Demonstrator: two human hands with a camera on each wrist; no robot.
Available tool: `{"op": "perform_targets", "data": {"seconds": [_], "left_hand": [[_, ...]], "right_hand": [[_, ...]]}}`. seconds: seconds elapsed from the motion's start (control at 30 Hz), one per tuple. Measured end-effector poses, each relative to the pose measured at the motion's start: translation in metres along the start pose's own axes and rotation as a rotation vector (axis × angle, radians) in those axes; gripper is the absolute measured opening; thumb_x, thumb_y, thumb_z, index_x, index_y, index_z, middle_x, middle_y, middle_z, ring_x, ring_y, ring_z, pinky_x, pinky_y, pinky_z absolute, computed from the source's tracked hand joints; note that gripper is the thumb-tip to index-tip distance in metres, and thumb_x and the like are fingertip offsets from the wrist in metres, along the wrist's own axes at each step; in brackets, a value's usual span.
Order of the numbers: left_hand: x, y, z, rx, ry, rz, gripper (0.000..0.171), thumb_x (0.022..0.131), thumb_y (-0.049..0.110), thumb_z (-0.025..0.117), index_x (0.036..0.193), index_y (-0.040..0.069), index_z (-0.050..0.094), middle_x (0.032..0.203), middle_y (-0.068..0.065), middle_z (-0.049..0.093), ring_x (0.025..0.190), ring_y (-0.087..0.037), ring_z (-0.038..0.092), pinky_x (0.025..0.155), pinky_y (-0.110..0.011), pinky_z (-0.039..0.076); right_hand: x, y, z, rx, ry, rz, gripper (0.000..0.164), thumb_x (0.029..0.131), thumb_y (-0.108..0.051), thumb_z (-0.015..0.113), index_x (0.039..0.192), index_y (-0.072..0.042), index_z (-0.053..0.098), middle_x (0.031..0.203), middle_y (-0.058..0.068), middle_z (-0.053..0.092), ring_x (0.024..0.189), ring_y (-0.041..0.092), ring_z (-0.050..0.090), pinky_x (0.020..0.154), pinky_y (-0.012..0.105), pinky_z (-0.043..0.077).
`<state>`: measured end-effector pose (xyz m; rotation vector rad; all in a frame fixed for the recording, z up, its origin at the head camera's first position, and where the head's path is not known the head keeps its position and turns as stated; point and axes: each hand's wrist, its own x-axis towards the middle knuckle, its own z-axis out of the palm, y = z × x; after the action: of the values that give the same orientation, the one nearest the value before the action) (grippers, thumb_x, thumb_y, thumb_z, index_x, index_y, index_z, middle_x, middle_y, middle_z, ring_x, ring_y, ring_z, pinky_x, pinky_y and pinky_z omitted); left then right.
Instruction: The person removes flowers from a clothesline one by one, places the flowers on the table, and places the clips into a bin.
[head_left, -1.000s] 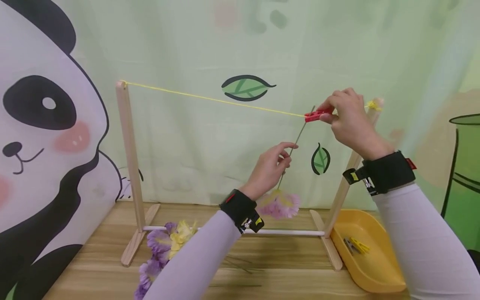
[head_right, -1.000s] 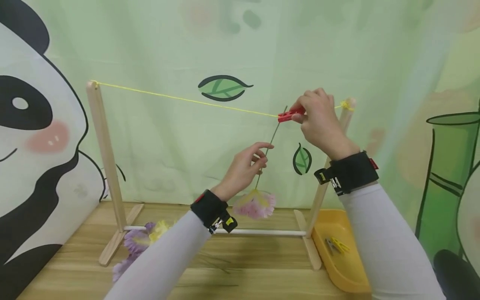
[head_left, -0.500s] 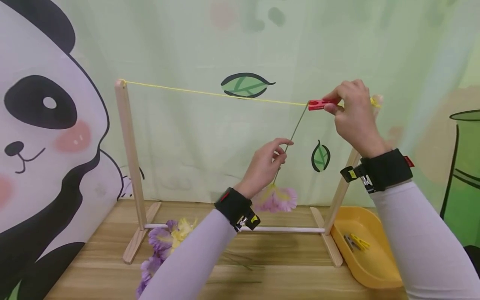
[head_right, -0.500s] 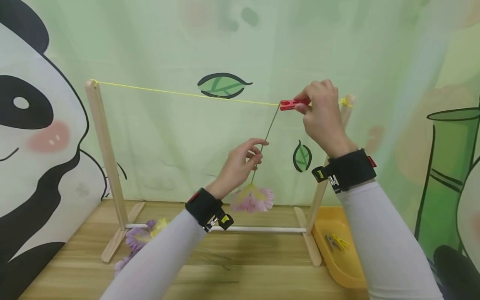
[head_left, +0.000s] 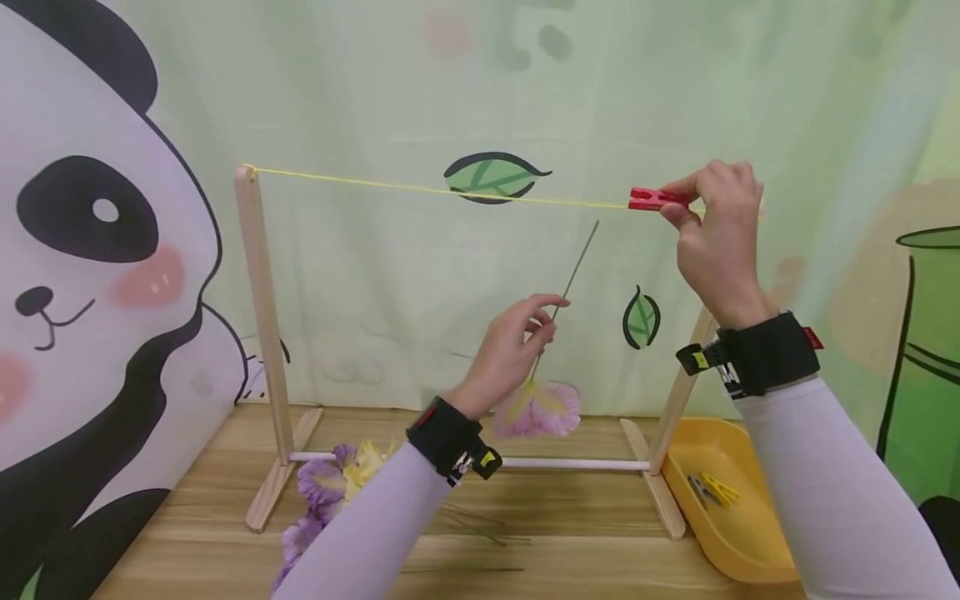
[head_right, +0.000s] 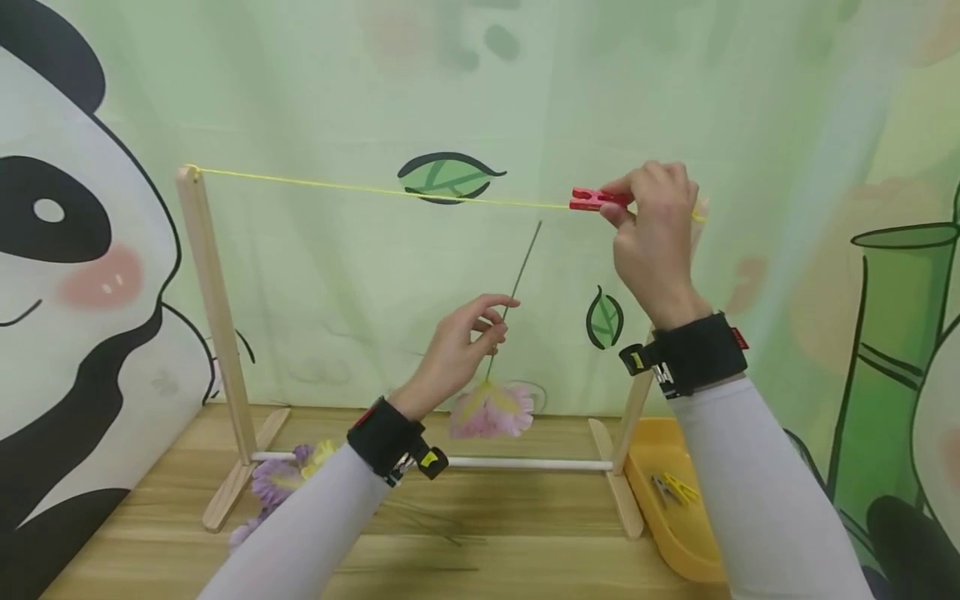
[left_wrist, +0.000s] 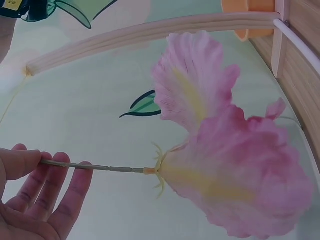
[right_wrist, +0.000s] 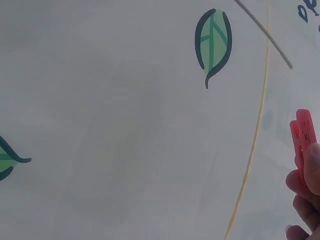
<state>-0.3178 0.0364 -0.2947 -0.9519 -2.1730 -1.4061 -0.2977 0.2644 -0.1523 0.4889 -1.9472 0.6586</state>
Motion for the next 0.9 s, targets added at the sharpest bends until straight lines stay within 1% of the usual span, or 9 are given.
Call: {"op": "perform_targets", "data": {"seconds": [0.1, 0.23, 0.37, 0.47, 0.57, 0.63, 0.73, 0.83, 0.9], "left_hand": [[-0.009, -0.004, -0.007, 0.031, 0.012, 0.012, 0.033, 0.106, 0.004, 0.059, 0.136, 0.014, 0.065, 0.104, -0.004, 0.066, 0.095, -0.018, 0.067, 0.084, -0.028, 0.057], [-0.021, -0.009, -0.017, 0.060, 0.042, 0.037, 0.033, 0.104, 0.002, 0.061, 0.134, 0.015, 0.067, 0.102, -0.005, 0.066, 0.094, -0.016, 0.064, 0.088, -0.033, 0.055], [-0.031, -0.013, -0.023, 0.070, 0.053, 0.060, 0.032, 0.104, 0.002, 0.062, 0.133, 0.014, 0.069, 0.100, -0.005, 0.065, 0.095, -0.017, 0.063, 0.090, -0.035, 0.055], [-0.038, -0.016, -0.027, 0.084, 0.056, 0.067, 0.030, 0.103, 0.004, 0.063, 0.131, 0.014, 0.071, 0.100, -0.004, 0.065, 0.097, -0.017, 0.063, 0.089, -0.034, 0.055], [-0.048, -0.019, -0.031, 0.094, 0.056, 0.062, 0.029, 0.103, 0.005, 0.064, 0.129, 0.014, 0.072, 0.099, -0.002, 0.065, 0.096, -0.016, 0.063, 0.085, -0.034, 0.056], [-0.056, -0.021, -0.034, 0.097, 0.054, 0.053, 0.028, 0.103, 0.005, 0.063, 0.128, 0.015, 0.073, 0.099, -0.001, 0.065, 0.095, -0.016, 0.062, 0.083, -0.033, 0.057], [-0.069, -0.025, -0.039, 0.108, 0.057, 0.037, 0.028, 0.104, 0.006, 0.063, 0.127, 0.016, 0.073, 0.100, -0.002, 0.065, 0.094, -0.015, 0.061, 0.082, -0.034, 0.059], [-0.081, -0.029, -0.044, 0.133, 0.078, 0.034, 0.028, 0.103, 0.007, 0.063, 0.127, 0.017, 0.074, 0.101, -0.003, 0.066, 0.094, -0.015, 0.062, 0.082, -0.035, 0.058], [-0.089, -0.031, -0.046, 0.154, 0.095, 0.047, 0.028, 0.103, 0.007, 0.064, 0.127, 0.018, 0.074, 0.104, -0.003, 0.066, 0.096, -0.015, 0.064, 0.082, -0.036, 0.057]], "right_hand": [[-0.006, -0.001, 0.000, 0.008, -0.010, -0.016, 0.023, 0.096, -0.007, 0.071, 0.111, 0.011, 0.069, 0.104, 0.026, 0.061, 0.110, 0.039, 0.042, 0.099, 0.044, 0.023], [-0.016, -0.001, 0.001, 0.040, -0.015, -0.053, 0.029, 0.096, -0.011, 0.071, 0.117, 0.009, 0.068, 0.108, 0.026, 0.059, 0.112, 0.041, 0.042, 0.106, 0.047, 0.021], [-0.031, 0.001, 0.002, 0.077, -0.007, -0.073, 0.030, 0.098, -0.010, 0.070, 0.120, 0.010, 0.066, 0.112, 0.028, 0.058, 0.112, 0.041, 0.043, 0.109, 0.050, 0.023], [-0.043, 0.004, 0.001, 0.094, 0.008, -0.049, 0.032, 0.099, -0.012, 0.069, 0.123, 0.009, 0.065, 0.116, 0.028, 0.056, 0.116, 0.039, 0.043, 0.109, 0.048, 0.025], [-0.056, 0.008, -0.001, 0.104, 0.032, -0.015, 0.039, 0.100, -0.021, 0.067, 0.125, 0.008, 0.065, 0.117, 0.029, 0.052, 0.119, 0.037, 0.042, 0.108, 0.048, 0.025], [-0.065, 0.011, -0.003, 0.107, 0.044, 0.017, 0.044, 0.099, -0.027, 0.067, 0.126, 0.008, 0.066, 0.117, 0.029, 0.050, 0.119, 0.034, 0.040, 0.104, 0.047, 0.026], [-0.081, 0.017, -0.007, 0.096, 0.061, 0.064, 0.046, 0.098, -0.029, 0.068, 0.126, 0.007, 0.066, 0.116, 0.029, 0.050, 0.114, 0.020, 0.039, 0.096, 0.042, 0.026], [-0.097, 0.022, -0.010, 0.093, 0.075, 0.109, 0.041, 0.097, -0.020, 0.071, 0.128, 0.007, 0.066, 0.115, 0.028, 0.050, 0.111, 0.005, 0.035, 0.093, 0.036, 0.025], [-0.106, 0.025, -0.013, 0.088, 0.083, 0.140, 0.039, 0.097, -0.015, 0.072, 0.128, 0.007, 0.065, 0.115, 0.027, 0.050, 0.111, -0.001, 0.033, 0.093, 0.033, 0.025]]}}
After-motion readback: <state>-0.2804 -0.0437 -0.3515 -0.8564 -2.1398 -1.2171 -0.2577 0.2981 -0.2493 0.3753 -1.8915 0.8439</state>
